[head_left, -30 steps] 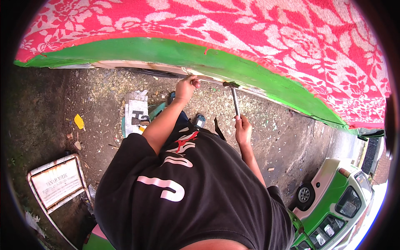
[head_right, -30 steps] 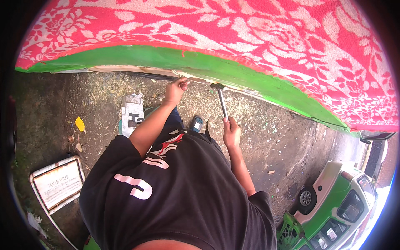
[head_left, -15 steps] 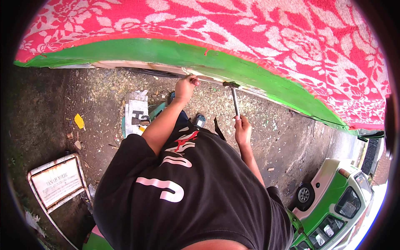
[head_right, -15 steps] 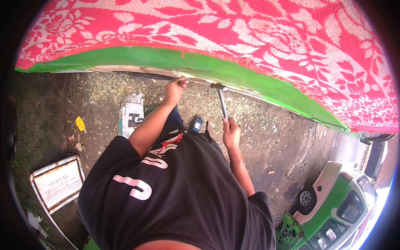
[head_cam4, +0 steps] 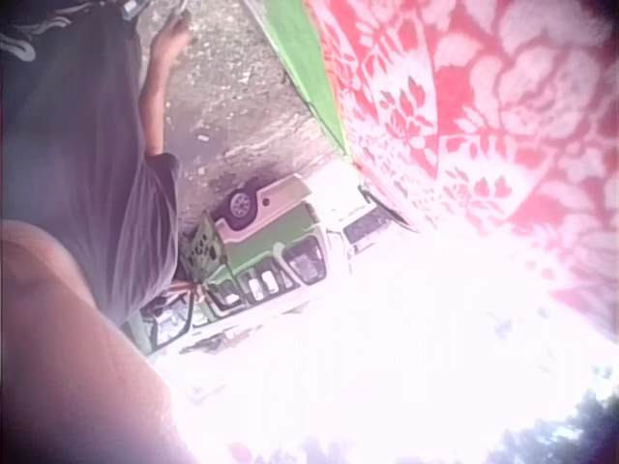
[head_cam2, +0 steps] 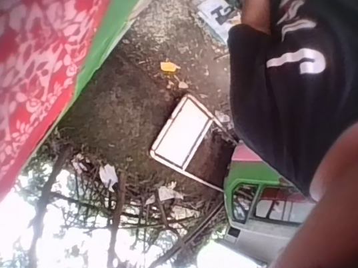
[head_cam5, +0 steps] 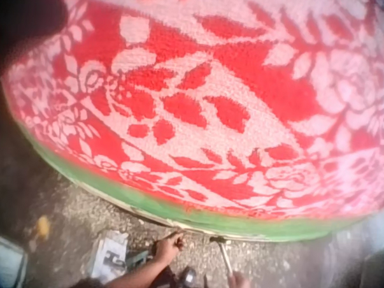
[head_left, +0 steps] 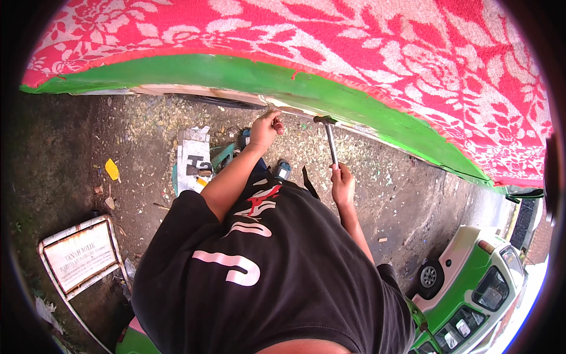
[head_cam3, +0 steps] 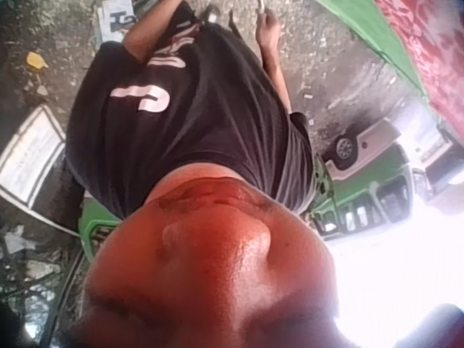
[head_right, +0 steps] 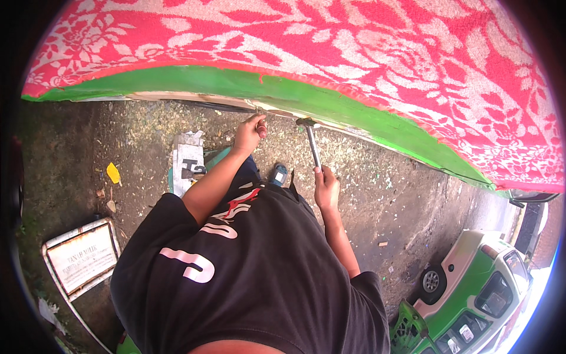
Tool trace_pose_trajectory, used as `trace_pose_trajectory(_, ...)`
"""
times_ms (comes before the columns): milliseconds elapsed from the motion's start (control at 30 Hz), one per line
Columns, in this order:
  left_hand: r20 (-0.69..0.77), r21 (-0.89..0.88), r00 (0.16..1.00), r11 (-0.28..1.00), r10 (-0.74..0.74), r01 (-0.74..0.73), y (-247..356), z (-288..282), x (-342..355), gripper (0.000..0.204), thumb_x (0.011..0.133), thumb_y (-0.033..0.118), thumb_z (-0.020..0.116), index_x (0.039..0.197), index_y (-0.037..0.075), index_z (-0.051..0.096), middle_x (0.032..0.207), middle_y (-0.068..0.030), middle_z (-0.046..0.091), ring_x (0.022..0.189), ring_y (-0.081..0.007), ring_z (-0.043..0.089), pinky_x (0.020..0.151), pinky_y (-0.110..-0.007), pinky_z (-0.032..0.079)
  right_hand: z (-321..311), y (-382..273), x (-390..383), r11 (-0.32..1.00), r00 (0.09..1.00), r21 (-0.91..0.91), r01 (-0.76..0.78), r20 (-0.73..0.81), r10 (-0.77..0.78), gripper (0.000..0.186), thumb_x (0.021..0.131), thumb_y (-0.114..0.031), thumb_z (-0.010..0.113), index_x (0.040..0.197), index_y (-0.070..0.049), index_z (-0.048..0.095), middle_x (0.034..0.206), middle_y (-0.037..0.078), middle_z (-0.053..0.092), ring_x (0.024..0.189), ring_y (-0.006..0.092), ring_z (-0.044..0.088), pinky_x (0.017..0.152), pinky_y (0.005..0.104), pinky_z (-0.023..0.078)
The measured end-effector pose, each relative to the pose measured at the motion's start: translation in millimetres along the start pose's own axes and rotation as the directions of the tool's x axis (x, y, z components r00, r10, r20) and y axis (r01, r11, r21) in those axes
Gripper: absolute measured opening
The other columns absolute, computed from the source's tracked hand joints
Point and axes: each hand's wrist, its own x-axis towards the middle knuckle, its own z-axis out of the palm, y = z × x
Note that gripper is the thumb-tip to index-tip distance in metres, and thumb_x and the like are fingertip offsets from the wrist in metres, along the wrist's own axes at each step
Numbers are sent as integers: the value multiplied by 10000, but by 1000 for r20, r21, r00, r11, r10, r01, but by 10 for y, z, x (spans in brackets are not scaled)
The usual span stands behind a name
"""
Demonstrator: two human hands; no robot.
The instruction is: The person uses a hammer to repeatedly strike a green-painted metal panel along its edge. The person holds the panel steady with one hand while hammering with the other. The task continues for the duration of the clip without visible completion.
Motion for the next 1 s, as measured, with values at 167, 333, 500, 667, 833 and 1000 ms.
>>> trace_pose_trajectory(167, 47, -1, 998, 1000, -30, 30, 149, -104, 23, 347, 782, -12, 602, 1118, 47, 669, 887, -110, 707, 749, -264, 690, 694, -354, 541, -1, -14, 10, 1000, 1000, 9, -14, 0, 14, 322, 993, -308, 538, 935, -12, 652, 566, -4, 464, 527, 81, 424, 491, 291, 347)
trace_pose_trajectory(333, 23, 156, 999, 987, 30, -34, 178, -113, 43, 334, 794, 21, 615, 1120, 52, 677, 925, -128, 710, 801, -295, 692, 716, -373, 546, 4, 3, 21, 1000, 1000, 4, -10, -1, 10, 324, 991, -309, 541, 939, -8, 650, 571, -11, 466, 532, 75, 424, 490, 288, 343)
trace_pose_trajectory(500, -18, 201, 997, 977, 69, -64, 128, -100, 73, 326, 791, 21, 626, 1109, 56, 688, 1007, -136, 705, 880, -308, 689, 761, -380, 550, 18, 51, 23, 1000, 1000, -10, 5, 19, -5, 335, 983, -323, 553, 978, -4, 653, 603, 41, 509, 550, 136, 471, 523, 323, 378)
trace_pose_trajectory(667, -9, 196, 1000, 980, 21, -18, 152, -108, 132, 327, 787, -4, 615, 1099, 52, 693, 1047, -140, 698, 908, -315, 684, 781, -378, 551, 12, -42, -11, 1000, 999, 4, -3, 33, 2, 354, 969, -330, 572, 1035, 8, 651, 638, 145, 573, 565, 250, 552, 571, 389, 435)
trace_pose_trajectory(833, -14, 137, 1000, 991, 2, 0, 160, -92, 146, 336, 785, -25, 604, 1099, 56, 694, 983, -148, 708, 889, -318, 686, 767, -385, 551, 10, -167, -21, 1000, 998, -11, -15, 59, 16, 346, 966, -318, 581, 1033, 13, 652, 625, 145, 567, 557, 229, 541, 569, 382, 434)
trace_pose_trajectory(1000, -33, 168, 998, 985, -44, 49, 160, -99, 200, 278, 812, 67, 644, 1083, 72, 705, 941, -164, 705, 855, -337, 684, 741, -412, 549, 4, -157, -14, 999, 998, -31, 15, 55, -13, 338, 966, -312, 581, 1046, 8, 656, 631, 149, 574, 552, 237, 546, 572, 386, 438)
